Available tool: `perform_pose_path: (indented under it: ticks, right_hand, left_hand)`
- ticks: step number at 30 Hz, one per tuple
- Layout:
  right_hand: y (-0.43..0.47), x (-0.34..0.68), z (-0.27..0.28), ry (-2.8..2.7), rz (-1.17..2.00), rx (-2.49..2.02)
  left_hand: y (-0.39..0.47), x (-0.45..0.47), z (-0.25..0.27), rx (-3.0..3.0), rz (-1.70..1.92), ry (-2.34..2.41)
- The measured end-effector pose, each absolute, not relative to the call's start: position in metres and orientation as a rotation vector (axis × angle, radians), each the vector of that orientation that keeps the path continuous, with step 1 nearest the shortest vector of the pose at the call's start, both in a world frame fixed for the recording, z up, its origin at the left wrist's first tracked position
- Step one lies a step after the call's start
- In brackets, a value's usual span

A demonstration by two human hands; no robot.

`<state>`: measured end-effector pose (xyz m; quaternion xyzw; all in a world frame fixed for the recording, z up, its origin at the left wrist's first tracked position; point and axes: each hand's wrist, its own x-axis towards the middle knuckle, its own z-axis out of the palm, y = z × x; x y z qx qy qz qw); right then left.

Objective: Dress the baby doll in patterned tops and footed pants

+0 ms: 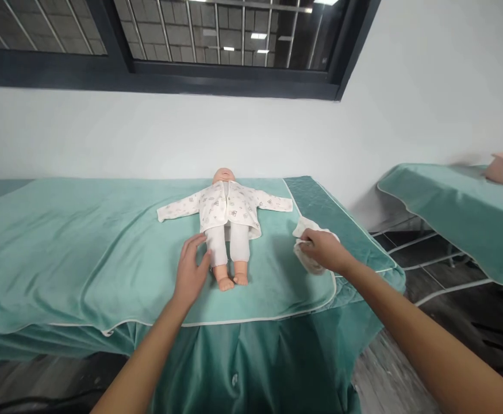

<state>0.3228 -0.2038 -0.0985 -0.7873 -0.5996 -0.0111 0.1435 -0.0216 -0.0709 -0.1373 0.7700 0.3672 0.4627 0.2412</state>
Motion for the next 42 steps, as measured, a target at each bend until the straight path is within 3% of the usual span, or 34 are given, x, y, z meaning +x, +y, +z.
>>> perform_pose_path:
  ticks: [5,10,15,24,30,33,36,42]
  right_hand:
    - [-0.168,0.267,-0.104,-1.641,0.19,-1.885]
    - [-0.111,0.217,-0.118,-1.657,-0.045,-1.617]
    - [-0.073,0.198,-0.116,-1.655,-0.185,-1.68]
    - [-0.061,0.227,-0.14,-0.724,0.42,-1.507]
    - [-0.097,0.258,-0.153,-0.654,0.417,-1.589]
    - [-0.124,0.27,-0.146,-0.852,0.317,-1.74]
    - [-0.157,0.278,-0.133,-1.437,0.011,-1.996]
    - [-0.22,0.296,-0.123,-2.13,-0.322,-2.216]
  left_hand:
    - [-0.037,0.003,-0.126,2.24,1.221,1.036]
    - [-0.01,0.031,-0.125,2.25,1.228,1.207]
    - [0.005,0.031,-0.118,2.219,1.316,1.178]
    - [0.032,-0.001,-0.141,0.797,1.384,0.952]
    - [0.021,-0.021,-0.147,0.857,1.477,1.073]
    - [0.011,-0.024,-0.15,1.133,1.554,1.26]
    - [-0.003,-0.025,-0.153,1.598,1.563,1.344]
    - [-0.02,-0.02,-0.156,2.226,1.16,1.296]
